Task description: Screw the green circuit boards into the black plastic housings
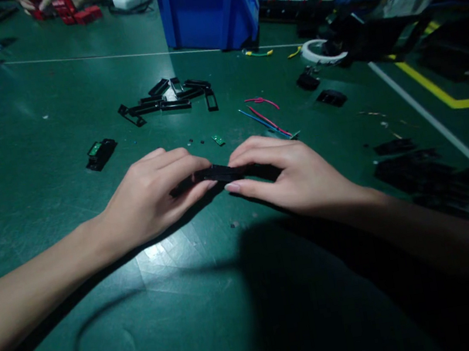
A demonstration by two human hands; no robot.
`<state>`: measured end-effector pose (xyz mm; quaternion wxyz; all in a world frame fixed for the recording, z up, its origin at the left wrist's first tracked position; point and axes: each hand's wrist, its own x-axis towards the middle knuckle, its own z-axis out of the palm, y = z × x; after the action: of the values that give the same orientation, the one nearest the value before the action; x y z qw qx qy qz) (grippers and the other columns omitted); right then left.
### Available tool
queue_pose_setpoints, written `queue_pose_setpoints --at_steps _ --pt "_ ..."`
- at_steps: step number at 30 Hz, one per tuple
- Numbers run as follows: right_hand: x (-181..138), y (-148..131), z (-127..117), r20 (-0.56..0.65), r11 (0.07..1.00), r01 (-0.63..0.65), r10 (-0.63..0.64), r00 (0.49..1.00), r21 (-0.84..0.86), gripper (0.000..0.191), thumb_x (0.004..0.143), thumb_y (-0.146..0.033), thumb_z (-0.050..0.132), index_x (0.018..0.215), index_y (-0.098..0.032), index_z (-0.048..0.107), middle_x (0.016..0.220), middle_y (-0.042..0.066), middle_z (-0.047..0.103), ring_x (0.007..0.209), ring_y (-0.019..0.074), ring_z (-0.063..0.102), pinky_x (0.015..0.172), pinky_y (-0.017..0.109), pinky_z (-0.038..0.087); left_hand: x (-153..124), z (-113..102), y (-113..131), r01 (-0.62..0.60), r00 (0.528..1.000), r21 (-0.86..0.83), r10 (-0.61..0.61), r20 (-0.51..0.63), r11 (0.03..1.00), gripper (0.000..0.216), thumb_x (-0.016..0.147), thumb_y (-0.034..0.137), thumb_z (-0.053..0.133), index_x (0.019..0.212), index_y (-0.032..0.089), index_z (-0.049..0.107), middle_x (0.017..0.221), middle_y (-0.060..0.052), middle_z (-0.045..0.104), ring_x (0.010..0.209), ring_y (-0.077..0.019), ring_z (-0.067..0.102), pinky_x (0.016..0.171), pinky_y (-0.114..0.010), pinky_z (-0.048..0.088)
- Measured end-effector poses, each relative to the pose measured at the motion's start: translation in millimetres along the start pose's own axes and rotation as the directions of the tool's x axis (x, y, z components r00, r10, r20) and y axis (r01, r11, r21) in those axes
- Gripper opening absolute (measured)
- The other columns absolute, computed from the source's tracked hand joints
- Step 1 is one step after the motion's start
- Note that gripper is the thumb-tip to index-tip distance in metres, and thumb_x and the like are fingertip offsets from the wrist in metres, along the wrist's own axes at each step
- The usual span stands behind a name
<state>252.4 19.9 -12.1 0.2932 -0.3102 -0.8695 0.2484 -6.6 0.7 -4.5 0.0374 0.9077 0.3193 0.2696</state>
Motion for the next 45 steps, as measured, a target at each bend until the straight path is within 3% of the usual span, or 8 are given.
queue_pose_setpoints --at_steps 13,20,39,45 --pt "-3.8 -0.1 -0.8 0.003 0.997 0.069 -0.069 0.998 -0.014 0.021 0.099 -0.033 0.070 0.104 -0.014 0.076 0.105 0.007 0.073 0.097 0.0166 0.069 0.087 0.029 0.052 0.1 -2.6 1.5 0.088 0.996 -0.101 -0.084 0.040 0.991 0.027 0.101 0.034 0.068 0.116 0.012 0.071 0.091 -0.004 0.071 0.078 -0.0136 0.064 0.071 -0.025 0.046" --pt "-3.4 0.7 -1.2 0.028 0.997 0.076 -0.077 0.997 0.022 0.017 0.099 -0.034 0.069 0.104 -0.018 0.075 0.105 0.006 0.074 0.098 0.0181 0.069 0.087 0.032 0.053 0.9 -4.9 1.7 0.076 0.993 -0.162 -0.060 0.102 0.984 0.023 0.101 0.036 0.067 0.115 0.018 0.068 0.094 -0.003 0.072 0.081 -0.0142 0.067 0.072 -0.025 0.049" --pt "-3.1 -2.8 -1.1 0.020 0.998 0.058 -0.058 0.998 0.015 0.013 0.098 -0.030 0.070 0.103 -0.019 0.075 0.104 0.006 0.074 0.096 0.0184 0.070 0.086 0.032 0.053 -0.3 -6.1 1.9 0.085 0.994 -0.199 -0.068 0.087 0.976 0.029 0.099 0.038 0.071 0.118 0.017 0.070 0.095 -0.003 0.076 0.078 -0.0123 0.069 0.070 -0.022 0.050" --pt "-3.3 -3.7 -1.4 0.016 0.998 0.060 -0.060 0.998 0.022 0.014 0.097 -0.030 0.072 0.104 -0.018 0.074 0.106 0.007 0.074 0.099 0.0190 0.070 0.088 0.033 0.053 -1.6 -6.0 2.2 0.062 0.996 -0.187 -0.050 0.070 0.980 0.027 0.100 0.034 0.069 0.122 0.017 0.071 0.101 -0.004 0.078 0.087 -0.0138 0.072 0.075 -0.023 0.051"
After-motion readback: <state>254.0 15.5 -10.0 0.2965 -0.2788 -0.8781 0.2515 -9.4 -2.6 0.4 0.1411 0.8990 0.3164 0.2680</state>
